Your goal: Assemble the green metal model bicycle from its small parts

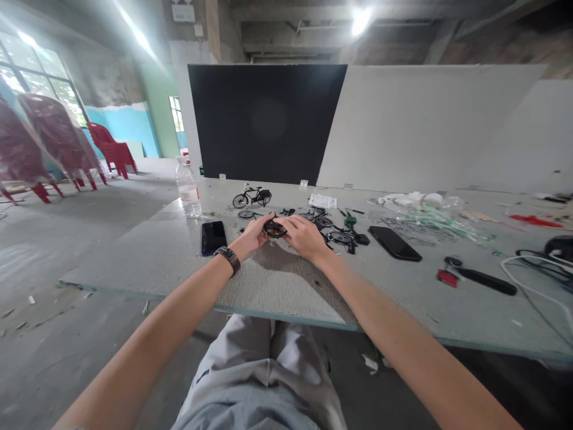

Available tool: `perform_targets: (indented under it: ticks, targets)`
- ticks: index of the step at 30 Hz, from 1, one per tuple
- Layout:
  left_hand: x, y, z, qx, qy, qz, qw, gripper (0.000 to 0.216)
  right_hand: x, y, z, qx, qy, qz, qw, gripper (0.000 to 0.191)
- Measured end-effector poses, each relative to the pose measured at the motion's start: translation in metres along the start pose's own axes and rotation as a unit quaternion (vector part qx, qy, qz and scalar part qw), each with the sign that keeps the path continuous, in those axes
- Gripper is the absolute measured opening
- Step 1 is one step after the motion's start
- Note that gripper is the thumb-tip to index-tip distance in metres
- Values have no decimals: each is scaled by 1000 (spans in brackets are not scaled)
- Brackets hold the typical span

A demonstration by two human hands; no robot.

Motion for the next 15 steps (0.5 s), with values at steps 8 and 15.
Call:
perform_targets:
  ticks: [8,15]
  targets:
    - [-1,4,5,1,2,6,1000,19,1,1,-1,4,-9,-1,1000,37]
    - [-1,1,5,-10,9,2,1000,20,1,2,0,-2,-7,-1,1000,32]
Point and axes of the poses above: each hand's wrist, its own z-axis away from the middle knuckle, its own y-axis out of the palm, x = y × z, the point moved 9 cm from there along -z, towards the middle knuckle, and after that the axes turned 11 degrees about x, right-handed, at the moved point
